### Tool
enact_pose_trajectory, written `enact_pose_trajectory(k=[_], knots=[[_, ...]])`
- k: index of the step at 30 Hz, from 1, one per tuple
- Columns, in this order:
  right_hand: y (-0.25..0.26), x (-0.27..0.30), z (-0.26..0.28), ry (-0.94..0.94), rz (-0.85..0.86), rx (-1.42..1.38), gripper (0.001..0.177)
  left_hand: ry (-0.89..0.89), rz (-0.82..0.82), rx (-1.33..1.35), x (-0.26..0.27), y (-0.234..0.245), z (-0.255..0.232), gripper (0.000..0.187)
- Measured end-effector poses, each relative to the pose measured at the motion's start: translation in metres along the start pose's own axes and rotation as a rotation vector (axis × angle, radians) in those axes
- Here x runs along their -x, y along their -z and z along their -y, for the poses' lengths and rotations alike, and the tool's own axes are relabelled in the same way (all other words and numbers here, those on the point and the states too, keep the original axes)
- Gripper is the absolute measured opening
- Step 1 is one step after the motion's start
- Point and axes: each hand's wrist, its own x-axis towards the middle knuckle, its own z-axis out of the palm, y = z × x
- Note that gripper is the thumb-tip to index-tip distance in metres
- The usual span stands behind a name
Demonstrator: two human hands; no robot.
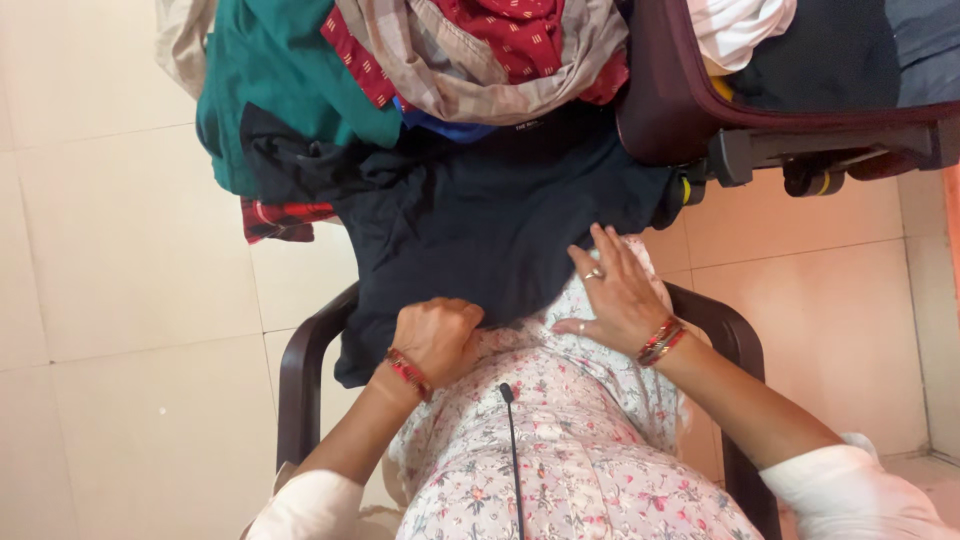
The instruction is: The person folds garments and packs them into a suitcase. The person picks up items from a pile, spreads them out on their lap to fold them, and then places them into the suitcase.
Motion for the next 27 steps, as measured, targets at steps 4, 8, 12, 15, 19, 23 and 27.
enact_pose_trajectory(k=[4, 8, 12, 15, 19, 23, 27], knots=[[-0.014, -0.015, 0.007, -0.06, -0.076, 0.349, 0.056, 0.019, 0.153, 0.53, 0.014, 0.028, -0.019, 0.033], [0.008, 0.011, -0.016, -0.182, -0.19, -0.106, 0.03, 0.058, 0.288, 0.588, 0.029, 0.036, -0.021, 0.039], [0.062, 0.08, -0.049, -0.021, -0.258, 0.083, 0.023, 0.269, 0.414, 0.545, 0.052, 0.037, -0.003, 0.032], [0.083, 0.122, -0.055, -0.139, 0.178, -0.048, 0.017, 0.387, 0.53, 0.38, 0.069, 0.028, 0.012, 0.032], [0.07, 0.122, -0.025, -0.311, 0.934, -0.139, 0.037, 0.367, 0.779, 0.229, 0.078, 0.026, 0.026, 0.025], [0.07, 0.086, -0.019, -0.385, 0.787, -0.204, 0.052, 0.307, 1.068, 0.116, 0.067, 0.043, 0.023, 0.042], [0.054, 0.051, -0.009, -0.287, 0.556, 0.082, 0.132, 0.359, 0.314, 0.046, 0.075, 0.037, 0.03, 0.057]])
